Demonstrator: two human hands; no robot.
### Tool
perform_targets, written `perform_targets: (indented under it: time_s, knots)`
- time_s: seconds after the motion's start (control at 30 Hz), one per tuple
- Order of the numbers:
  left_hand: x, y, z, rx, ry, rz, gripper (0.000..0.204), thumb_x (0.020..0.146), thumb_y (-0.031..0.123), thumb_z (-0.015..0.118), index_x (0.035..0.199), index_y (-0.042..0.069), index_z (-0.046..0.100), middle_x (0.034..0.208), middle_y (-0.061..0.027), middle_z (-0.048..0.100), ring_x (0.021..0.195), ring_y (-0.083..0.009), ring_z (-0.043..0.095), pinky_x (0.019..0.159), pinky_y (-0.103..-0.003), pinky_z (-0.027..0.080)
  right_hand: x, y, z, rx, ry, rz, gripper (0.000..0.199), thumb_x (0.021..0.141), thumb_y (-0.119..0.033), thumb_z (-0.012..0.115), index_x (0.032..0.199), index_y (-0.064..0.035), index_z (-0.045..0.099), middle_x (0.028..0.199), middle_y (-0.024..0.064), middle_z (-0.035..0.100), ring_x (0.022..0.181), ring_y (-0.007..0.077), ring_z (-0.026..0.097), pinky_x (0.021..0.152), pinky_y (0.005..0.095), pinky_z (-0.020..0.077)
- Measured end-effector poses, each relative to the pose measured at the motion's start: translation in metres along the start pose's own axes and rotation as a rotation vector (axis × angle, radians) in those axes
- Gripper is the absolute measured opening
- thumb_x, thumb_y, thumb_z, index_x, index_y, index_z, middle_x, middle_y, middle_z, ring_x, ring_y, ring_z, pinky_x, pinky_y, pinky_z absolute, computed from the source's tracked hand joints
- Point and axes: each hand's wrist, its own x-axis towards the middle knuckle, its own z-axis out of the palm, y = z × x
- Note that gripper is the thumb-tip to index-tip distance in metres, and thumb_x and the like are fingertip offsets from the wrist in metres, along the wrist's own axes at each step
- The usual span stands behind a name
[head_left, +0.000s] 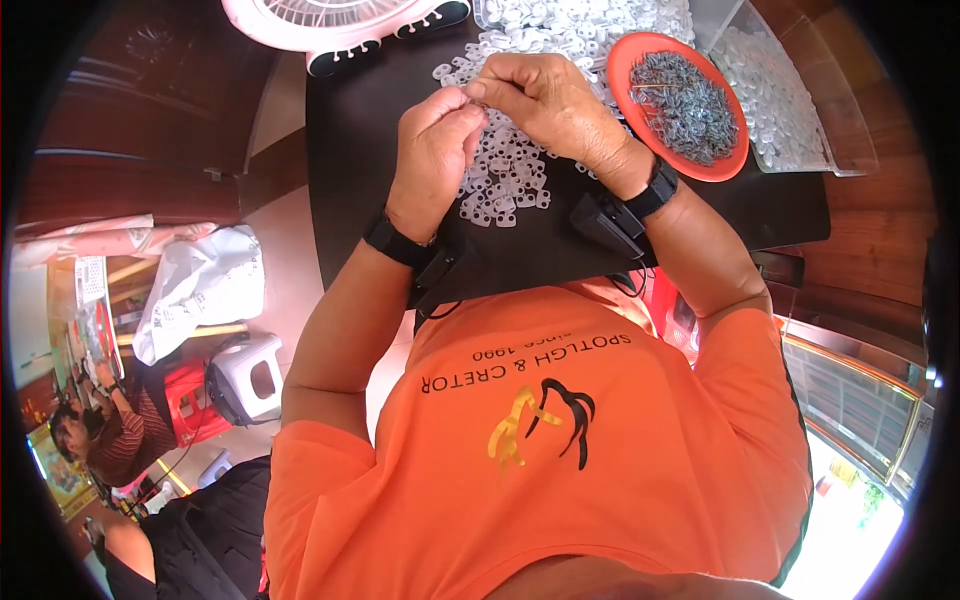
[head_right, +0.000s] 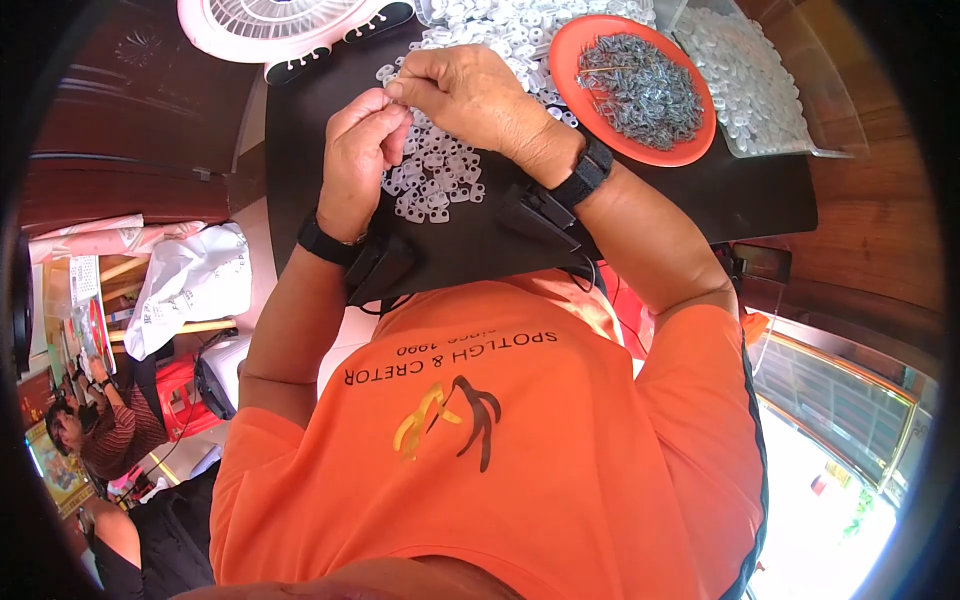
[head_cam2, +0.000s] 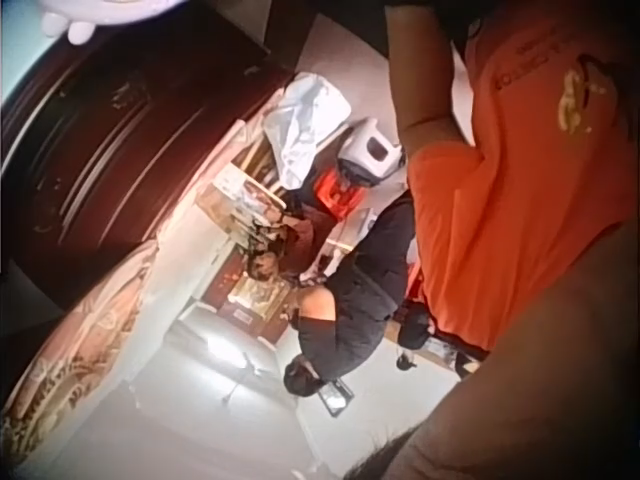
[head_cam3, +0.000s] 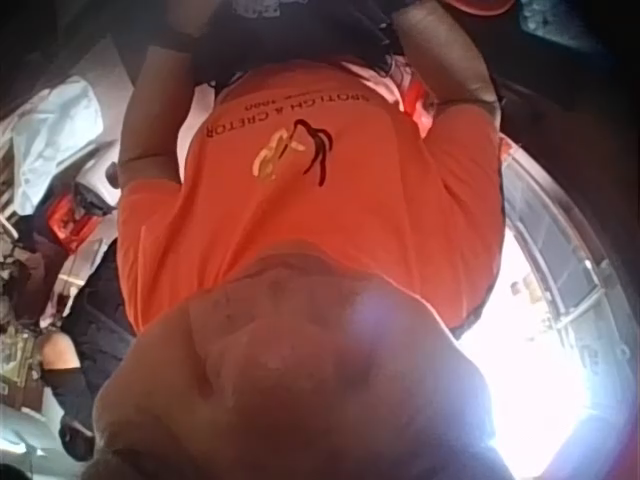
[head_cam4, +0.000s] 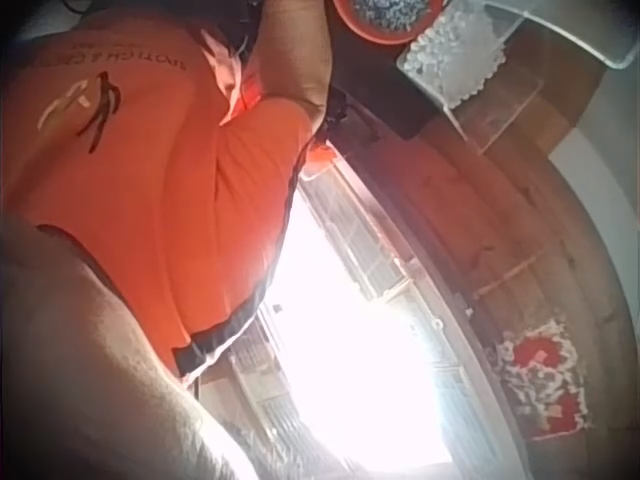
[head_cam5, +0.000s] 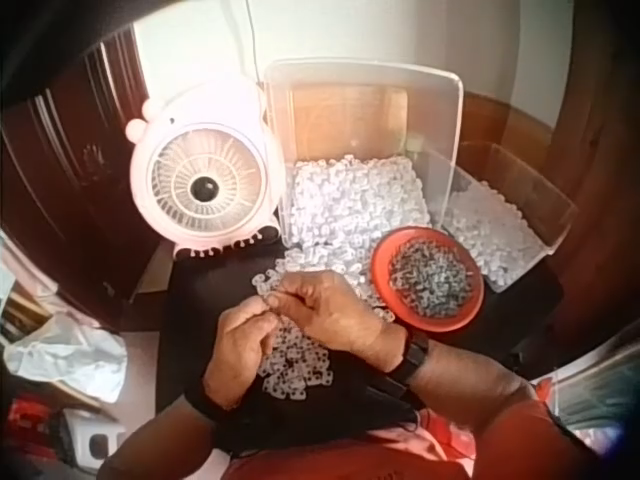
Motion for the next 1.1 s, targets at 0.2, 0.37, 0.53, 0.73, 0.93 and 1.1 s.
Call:
perform_targets:
  time_s: [0.2,0.37,0.53,0.73,0.93,1.1]
  knots:
    - [0.003,-0.002,0.002,-0.044,-0.003,-0.013,0.017,0.084,0.012,0.05,0.074,0.0,0.055,0.057,-0.0003,0.048,0.047,-0.0065,0.039,0.045,-0.022,0.031,0.0,-0.004,0.0,0.007,0.077,0.021,0.03,0.084,-0.035,0.056,0.077,-0.0069,0.063,0.069,0.014,0.062,0.069,0.034,0.06,0.062,0.0404,0.047]
    - [0.007,-0.001,-0.005,-0.035,0.029,-0.03,0.017,0.085,0.014,0.051,0.075,0.001,0.057,0.057,-0.0007,0.049,0.048,-0.007,0.042,0.045,-0.021,0.033,0.001,-0.01,-0.017,-0.106,-0.026,0.106,0.035,0.086,-0.04,0.053,0.085,-0.0081,0.067,0.07,0.0143,0.063,0.072,0.0341,0.061,0.066,0.0419,0.0474]
    - [0.01,0.0,-0.012,-0.101,0.065,0.017,0.016,0.085,0.014,0.052,0.075,0.002,0.056,0.058,0.0002,0.049,0.049,-0.007,0.043,0.046,-0.02,0.034,0.005,0.006,-0.059,-0.229,0.158,0.079,0.026,0.086,-0.027,0.06,0.093,-0.0031,0.066,0.071,0.0119,0.063,0.061,0.0176,0.058,0.06,0.03,0.0463]
    - [0.014,0.003,-0.018,-0.151,0.116,0.071,0.018,0.086,0.015,0.051,0.074,0.004,0.056,0.059,0.0004,0.051,0.049,-0.0063,0.044,0.045,-0.02,0.031,-0.011,0.018,-0.052,-0.153,-0.085,0.042,0.019,0.079,-0.019,0.061,0.092,-0.0062,0.067,0.078,0.0133,0.066,0.074,0.0282,0.064,0.07,0.0351,0.0495]
    - [0.014,0.002,-0.02,-0.146,0.12,0.069,0.018,0.087,0.017,0.05,0.076,0.004,0.057,0.06,-0.0004,0.051,0.051,-0.0073,0.045,0.047,-0.021,0.032,-0.007,0.017,-0.032,-0.414,-0.156,-0.083,0.02,0.078,-0.018,0.059,0.094,-0.0088,0.067,0.088,0.0106,0.063,0.084,0.0285,0.061,0.075,0.0375,0.0489]
    - [0.014,0.001,-0.019,-0.156,0.134,0.063,0.017,0.085,0.017,0.052,0.076,0.004,0.058,0.059,-0.0007,0.052,0.049,-0.0069,0.044,0.045,-0.02,0.032,-0.003,0.015,-0.024,-0.513,-0.182,-0.13,0.016,0.078,-0.019,0.057,0.087,-0.0093,0.066,0.088,0.0101,0.062,0.086,0.0297,0.061,0.076,0.0396,0.0483]
